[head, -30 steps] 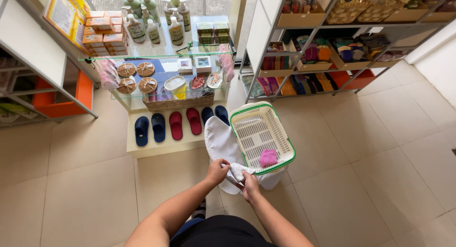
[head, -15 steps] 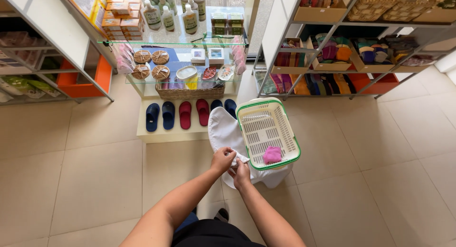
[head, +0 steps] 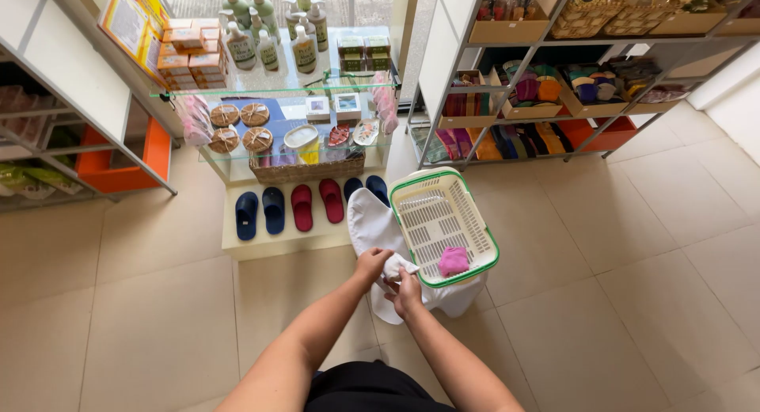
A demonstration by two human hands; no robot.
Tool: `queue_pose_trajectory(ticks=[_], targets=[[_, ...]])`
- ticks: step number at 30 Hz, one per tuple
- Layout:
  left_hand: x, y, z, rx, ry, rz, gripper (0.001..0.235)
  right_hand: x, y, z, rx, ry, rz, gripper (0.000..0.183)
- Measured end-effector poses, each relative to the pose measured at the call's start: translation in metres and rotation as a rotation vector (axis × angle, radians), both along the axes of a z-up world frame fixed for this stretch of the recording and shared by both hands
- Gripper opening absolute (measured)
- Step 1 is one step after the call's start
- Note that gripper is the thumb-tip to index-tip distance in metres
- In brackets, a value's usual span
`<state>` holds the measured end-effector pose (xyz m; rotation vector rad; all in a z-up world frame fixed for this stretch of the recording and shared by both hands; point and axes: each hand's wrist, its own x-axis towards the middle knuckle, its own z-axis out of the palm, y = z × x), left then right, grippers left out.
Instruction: Wiping down and organizing various products on retail store shelves.
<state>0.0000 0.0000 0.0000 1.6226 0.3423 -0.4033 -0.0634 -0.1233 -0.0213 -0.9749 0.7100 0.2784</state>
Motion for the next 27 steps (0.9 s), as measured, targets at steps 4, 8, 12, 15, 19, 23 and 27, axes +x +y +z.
queue_pose_trajectory(ticks=[4, 8, 12, 15, 19, 23, 27], targets=[[-0.001, -0.006, -0.005, 0.192, -0.048, -0.006, 0.047, 0.005, 0.005, -0.01, 0.036, -0.004, -0.069, 0.029], [-0.001, 0.002, -0.004, 0.302, -0.178, -0.004, 0.051, 0.01, 0.011, -0.03, 0.066, -0.028, -0.101, 0.023], [0.003, 0.026, -0.004, 0.31, -0.262, -0.033, 0.054, 0.012, 0.038, -0.006, 0.054, -0.026, -0.097, 0.02], [0.003, 0.043, 0.0, 0.354, -0.342, -0.036, 0.052, 0.011, 0.053, -0.011, 0.061, -0.01, -0.081, 0.02], [0.0, 0.068, 0.013, 0.329, -0.318, -0.056, 0.05, 0.01, 0.075, 0.004, 0.095, -0.021, -0.074, 0.021], [0.004, 0.086, 0.007, 0.331, -0.342, -0.073, 0.049, 0.012, 0.091, 0.013, 0.108, -0.004, -0.049, 0.022], [0.012, 0.097, -0.001, 0.313, -0.278, -0.097, 0.049, 0.013, 0.099, 0.006, 0.109, -0.004, -0.036, 0.023]])
